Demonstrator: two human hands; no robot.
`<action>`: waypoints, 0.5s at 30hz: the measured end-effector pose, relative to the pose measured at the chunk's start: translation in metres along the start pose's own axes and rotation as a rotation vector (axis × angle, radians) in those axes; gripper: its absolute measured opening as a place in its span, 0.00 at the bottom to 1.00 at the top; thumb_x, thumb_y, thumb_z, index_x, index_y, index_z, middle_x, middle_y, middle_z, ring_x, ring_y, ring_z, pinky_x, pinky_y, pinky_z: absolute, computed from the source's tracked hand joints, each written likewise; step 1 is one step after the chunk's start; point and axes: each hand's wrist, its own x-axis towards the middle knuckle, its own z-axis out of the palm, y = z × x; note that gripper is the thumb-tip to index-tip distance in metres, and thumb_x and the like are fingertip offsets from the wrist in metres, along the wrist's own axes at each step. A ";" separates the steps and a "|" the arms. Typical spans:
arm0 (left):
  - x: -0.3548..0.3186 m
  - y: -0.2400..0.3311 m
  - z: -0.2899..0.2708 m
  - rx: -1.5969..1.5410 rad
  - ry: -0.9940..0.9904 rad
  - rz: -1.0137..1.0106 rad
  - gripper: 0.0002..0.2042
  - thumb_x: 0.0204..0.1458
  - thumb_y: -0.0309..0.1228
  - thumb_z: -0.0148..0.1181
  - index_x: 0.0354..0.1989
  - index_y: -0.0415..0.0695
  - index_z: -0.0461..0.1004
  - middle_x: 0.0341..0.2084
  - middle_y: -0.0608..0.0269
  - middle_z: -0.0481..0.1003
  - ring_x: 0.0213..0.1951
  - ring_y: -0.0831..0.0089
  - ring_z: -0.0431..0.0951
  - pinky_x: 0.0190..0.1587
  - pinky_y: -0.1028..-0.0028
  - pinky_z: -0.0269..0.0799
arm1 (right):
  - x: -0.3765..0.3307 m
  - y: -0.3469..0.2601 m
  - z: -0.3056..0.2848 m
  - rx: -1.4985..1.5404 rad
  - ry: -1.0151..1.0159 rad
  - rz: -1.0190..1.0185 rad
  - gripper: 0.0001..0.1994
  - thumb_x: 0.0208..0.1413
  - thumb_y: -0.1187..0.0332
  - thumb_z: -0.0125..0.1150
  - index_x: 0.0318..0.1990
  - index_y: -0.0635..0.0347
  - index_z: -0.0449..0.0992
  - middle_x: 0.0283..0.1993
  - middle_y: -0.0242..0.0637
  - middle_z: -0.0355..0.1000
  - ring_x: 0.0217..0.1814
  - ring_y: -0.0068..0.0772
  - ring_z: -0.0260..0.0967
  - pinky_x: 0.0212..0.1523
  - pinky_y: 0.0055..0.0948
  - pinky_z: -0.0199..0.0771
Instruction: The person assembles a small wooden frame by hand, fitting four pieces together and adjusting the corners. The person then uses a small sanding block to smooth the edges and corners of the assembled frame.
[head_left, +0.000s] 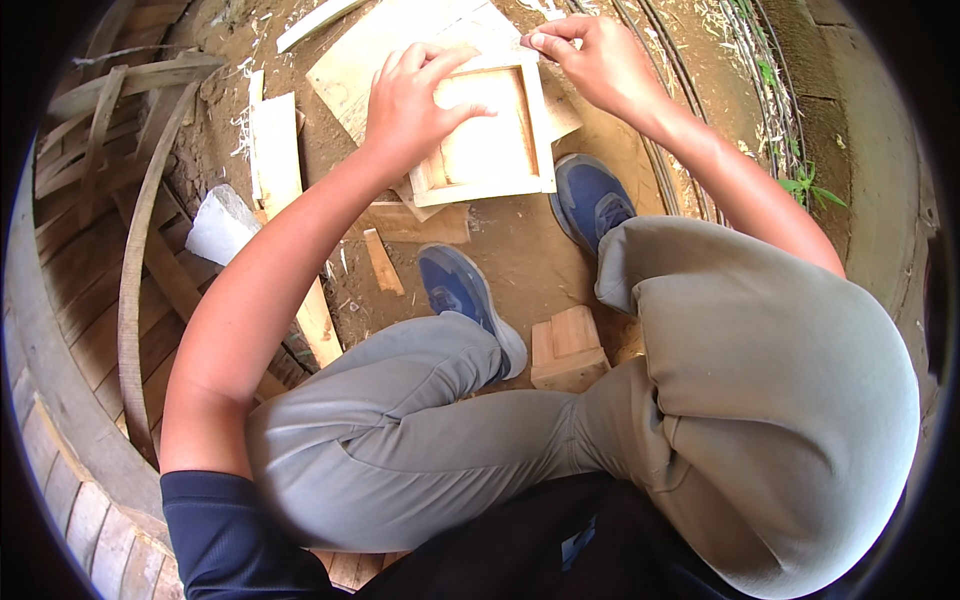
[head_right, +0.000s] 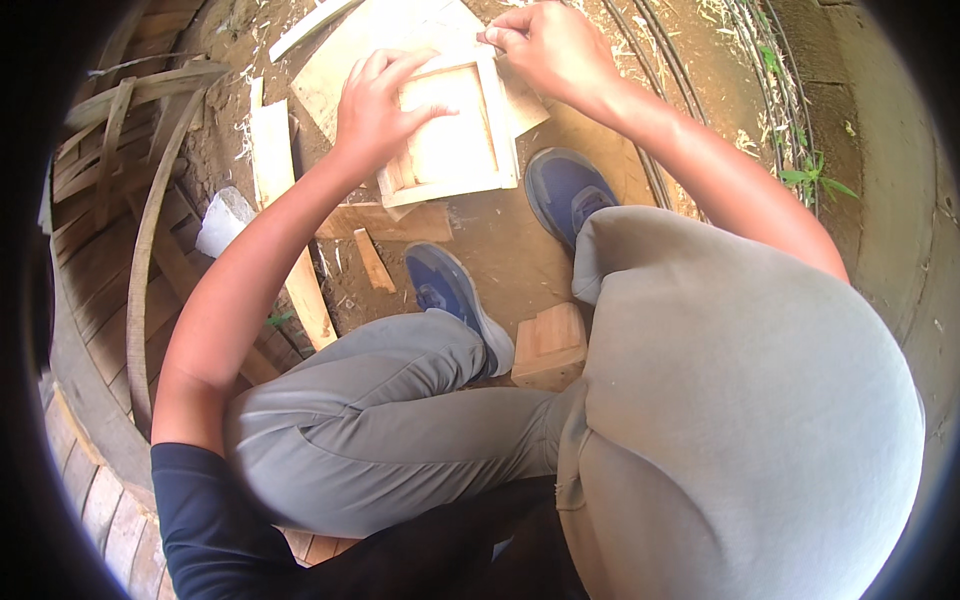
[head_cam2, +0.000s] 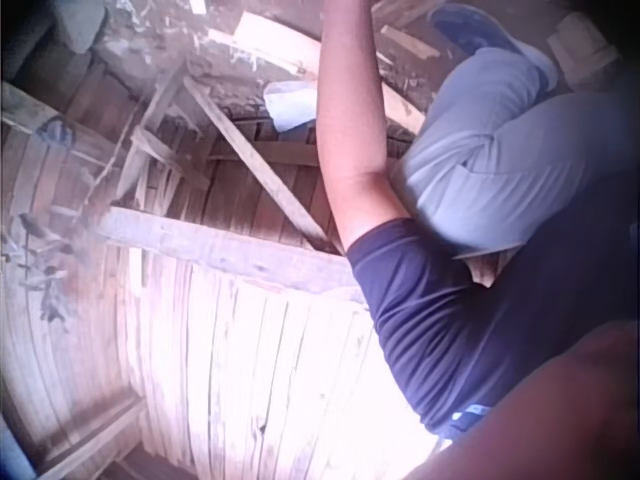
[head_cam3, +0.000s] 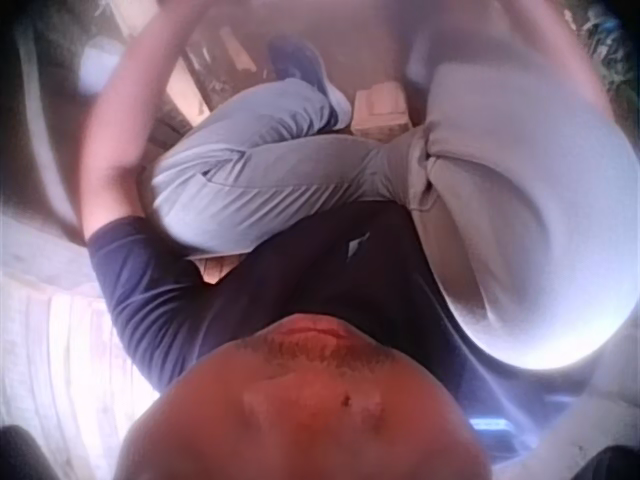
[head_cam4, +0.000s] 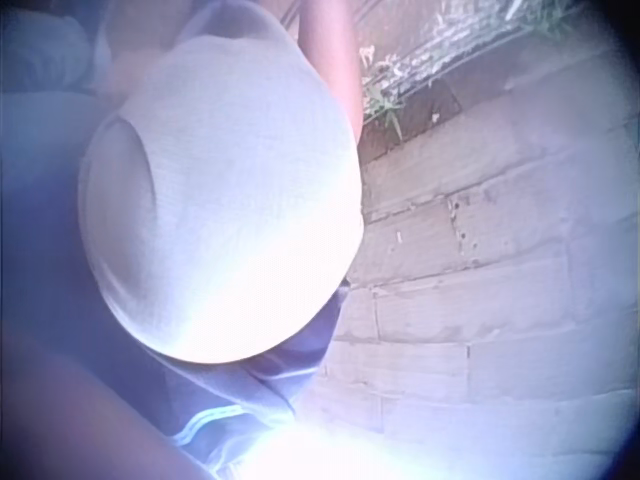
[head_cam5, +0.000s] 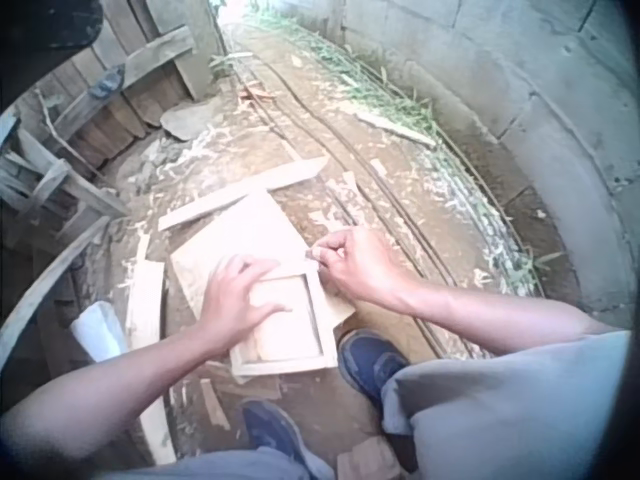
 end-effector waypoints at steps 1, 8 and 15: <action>0.001 0.001 0.002 -0.003 0.005 0.009 0.33 0.41 0.53 0.78 0.58 0.55 0.80 0.45 0.61 0.76 0.52 0.58 0.74 0.56 0.58 0.71 | -0.003 0.000 0.000 -0.059 0.044 -0.041 0.14 0.67 0.57 0.59 0.50 0.50 0.87 0.48 0.39 0.83 0.47 0.43 0.82 0.51 0.37 0.78; -0.001 -0.001 0.000 0.025 0.011 0.014 0.34 0.41 0.54 0.78 0.58 0.56 0.80 0.45 0.61 0.76 0.52 0.58 0.74 0.56 0.57 0.70 | -0.011 -0.019 0.000 -0.317 0.146 -0.206 0.10 0.65 0.59 0.62 0.44 0.48 0.86 0.41 0.32 0.79 0.41 0.45 0.79 0.38 0.40 0.78; 0.001 0.000 0.001 0.017 0.012 0.040 0.33 0.42 0.52 0.78 0.59 0.56 0.79 0.46 0.62 0.76 0.52 0.58 0.75 0.56 0.58 0.71 | -0.011 -0.004 0.005 -0.061 0.105 -0.023 0.12 0.67 0.59 0.60 0.49 0.50 0.87 0.39 0.29 0.83 0.38 0.31 0.79 0.42 0.33 0.77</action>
